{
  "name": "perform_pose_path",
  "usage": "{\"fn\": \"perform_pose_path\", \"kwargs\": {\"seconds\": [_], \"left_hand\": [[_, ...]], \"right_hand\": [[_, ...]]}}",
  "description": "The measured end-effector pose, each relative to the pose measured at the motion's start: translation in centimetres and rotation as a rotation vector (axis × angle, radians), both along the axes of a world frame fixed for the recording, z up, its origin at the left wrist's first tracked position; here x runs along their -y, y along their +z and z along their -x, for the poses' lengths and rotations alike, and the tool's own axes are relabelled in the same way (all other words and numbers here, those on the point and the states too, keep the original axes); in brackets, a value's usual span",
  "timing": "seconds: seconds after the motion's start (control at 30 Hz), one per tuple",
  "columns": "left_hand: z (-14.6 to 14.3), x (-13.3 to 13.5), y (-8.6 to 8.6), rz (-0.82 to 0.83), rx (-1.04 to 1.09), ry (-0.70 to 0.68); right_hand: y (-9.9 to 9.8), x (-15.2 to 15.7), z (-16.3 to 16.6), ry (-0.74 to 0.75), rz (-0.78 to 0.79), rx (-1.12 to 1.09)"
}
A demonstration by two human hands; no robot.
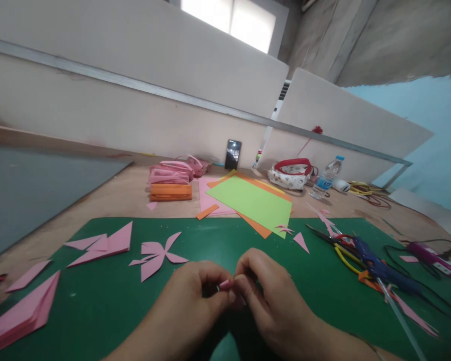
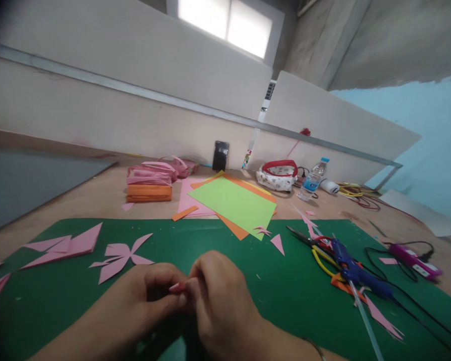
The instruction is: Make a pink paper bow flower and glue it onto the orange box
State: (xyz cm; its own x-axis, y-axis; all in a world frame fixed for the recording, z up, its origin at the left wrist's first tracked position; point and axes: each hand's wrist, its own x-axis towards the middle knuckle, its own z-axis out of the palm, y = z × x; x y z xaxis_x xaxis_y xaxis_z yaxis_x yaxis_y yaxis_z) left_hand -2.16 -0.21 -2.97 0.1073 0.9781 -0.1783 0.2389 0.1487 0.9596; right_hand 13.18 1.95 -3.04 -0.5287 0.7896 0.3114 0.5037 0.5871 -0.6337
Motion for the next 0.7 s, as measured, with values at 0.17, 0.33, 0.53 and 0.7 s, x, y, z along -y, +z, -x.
{"fn": "perform_pose_path", "kwargs": {"seconds": [0.17, 0.33, 0.53, 0.7], "left_hand": [[0.0, -0.2, -0.2, 0.021, 0.090, -0.042], [0.0, -0.2, 0.1, -0.009, 0.110, -0.022], [0.1, 0.0, 0.9, -0.070, -0.024, -0.023], [-0.1, 0.3, 1.1, -0.089, -0.040, 0.085]], "right_hand": [[0.2, -0.1, 0.0, 0.010, 0.103, -0.033], [0.4, -0.2, -0.1, 0.014, 0.126, -0.061], [0.9, -0.6, 0.0, 0.033, 0.435, -0.211], [1.1, -0.8, 0.3, 0.014, 0.677, -0.339]]}}
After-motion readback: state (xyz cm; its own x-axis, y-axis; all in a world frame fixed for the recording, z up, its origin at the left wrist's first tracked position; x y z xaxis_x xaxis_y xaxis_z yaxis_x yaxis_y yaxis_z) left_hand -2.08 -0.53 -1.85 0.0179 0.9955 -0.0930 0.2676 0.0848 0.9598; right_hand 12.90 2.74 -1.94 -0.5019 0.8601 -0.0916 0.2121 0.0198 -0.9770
